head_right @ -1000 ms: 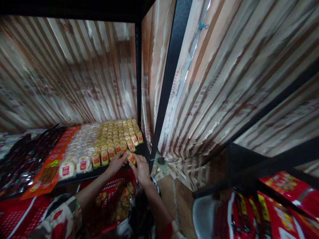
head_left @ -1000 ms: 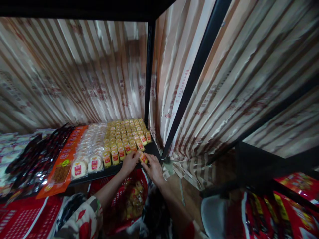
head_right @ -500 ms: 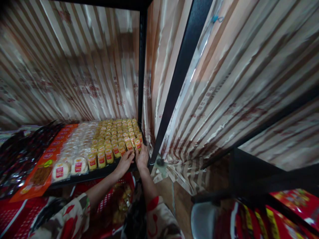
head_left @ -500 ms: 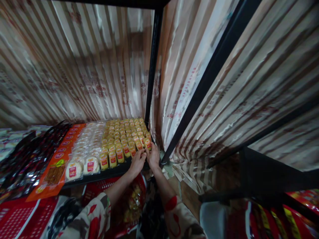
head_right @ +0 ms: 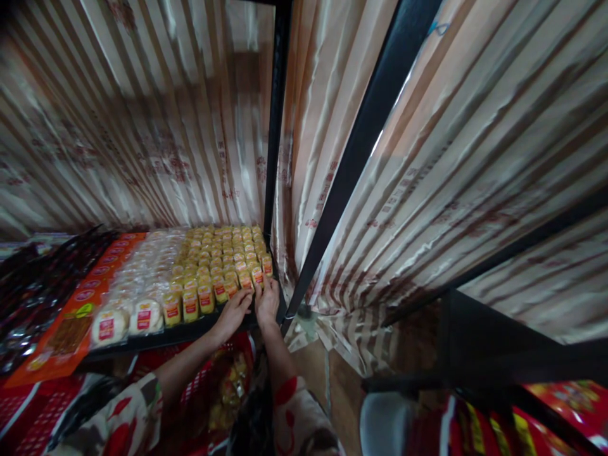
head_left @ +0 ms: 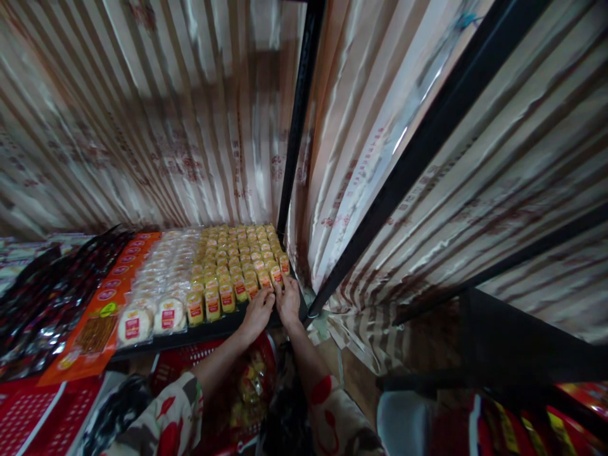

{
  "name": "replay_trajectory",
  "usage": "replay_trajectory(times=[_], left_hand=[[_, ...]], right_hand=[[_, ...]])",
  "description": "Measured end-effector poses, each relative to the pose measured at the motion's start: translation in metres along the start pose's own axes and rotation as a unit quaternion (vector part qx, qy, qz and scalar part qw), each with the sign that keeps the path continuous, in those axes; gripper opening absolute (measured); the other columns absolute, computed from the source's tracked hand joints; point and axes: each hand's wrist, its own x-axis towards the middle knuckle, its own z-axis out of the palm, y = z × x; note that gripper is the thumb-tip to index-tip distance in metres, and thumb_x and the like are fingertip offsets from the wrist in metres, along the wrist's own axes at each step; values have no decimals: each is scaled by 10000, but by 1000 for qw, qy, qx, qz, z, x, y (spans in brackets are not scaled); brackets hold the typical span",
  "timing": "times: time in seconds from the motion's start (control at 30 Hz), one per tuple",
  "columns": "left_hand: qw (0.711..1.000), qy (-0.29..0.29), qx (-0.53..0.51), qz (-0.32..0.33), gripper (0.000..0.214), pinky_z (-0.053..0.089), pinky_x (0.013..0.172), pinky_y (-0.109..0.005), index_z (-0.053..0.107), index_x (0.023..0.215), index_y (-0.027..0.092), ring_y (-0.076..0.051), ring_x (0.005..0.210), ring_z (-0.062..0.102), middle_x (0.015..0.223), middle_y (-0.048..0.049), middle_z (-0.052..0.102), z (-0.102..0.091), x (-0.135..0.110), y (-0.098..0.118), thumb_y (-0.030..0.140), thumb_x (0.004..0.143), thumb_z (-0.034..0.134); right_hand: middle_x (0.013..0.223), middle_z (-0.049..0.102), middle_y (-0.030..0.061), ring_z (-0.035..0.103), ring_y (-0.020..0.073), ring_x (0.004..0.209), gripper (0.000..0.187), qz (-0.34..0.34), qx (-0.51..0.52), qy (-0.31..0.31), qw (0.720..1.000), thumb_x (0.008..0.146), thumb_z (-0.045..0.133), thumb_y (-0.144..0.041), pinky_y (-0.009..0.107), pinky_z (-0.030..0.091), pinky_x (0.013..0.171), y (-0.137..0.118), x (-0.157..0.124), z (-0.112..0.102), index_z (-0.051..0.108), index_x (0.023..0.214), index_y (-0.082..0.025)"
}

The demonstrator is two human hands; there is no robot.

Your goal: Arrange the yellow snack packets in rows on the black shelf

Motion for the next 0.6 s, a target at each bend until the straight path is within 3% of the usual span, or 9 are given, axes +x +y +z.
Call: replay_trajectory(times=[0.17, 0.33, 0.47, 0.6], left_hand=[[1000, 5, 15, 25, 225, 519, 750, -312, 631, 950, 193, -198, 975, 574, 1167, -93, 568, 0, -8, 5, 255, 793, 483], [998, 13, 28, 46, 209, 516, 714, -286, 651, 894, 199, -180, 889, 599, 1086, -78, 604, -8, -32, 1, 254, 780, 485], [998, -16, 55, 24, 211, 494, 727, -269, 658, 839, 200, -164, 814, 607, 869, -45, 664, -22, -61, -26, 237, 777, 459], [998, -38, 41, -41, 157, 468, 749, -269, 657, 702, 182, -169, 763, 605, 724, -25, 670, -47, -93, -73, 221, 725, 507]], right_hand=[[1081, 514, 119, 515, 200, 944, 445, -8, 6, 12, 1000, 838, 416, -331, 329, 459, 798, 1, -1, -1, 495, 1248, -178], [1144, 496, 143, 513, 208, 976, 441, -5, 21, 33, 999, 841, 403, -347, 335, 459, 786, -9, -7, -11, 494, 1226, -151], [1052, 554, 124, 542, 181, 914, 404, 11, 56, 25, 998, 869, 347, -345, 300, 452, 778, -31, -38, -21, 493, 1190, -148], [927, 626, 73, 584, 142, 779, 349, 22, 114, -89, 989, 886, 330, -351, 242, 451, 727, -48, -92, -15, 529, 1112, -174]])
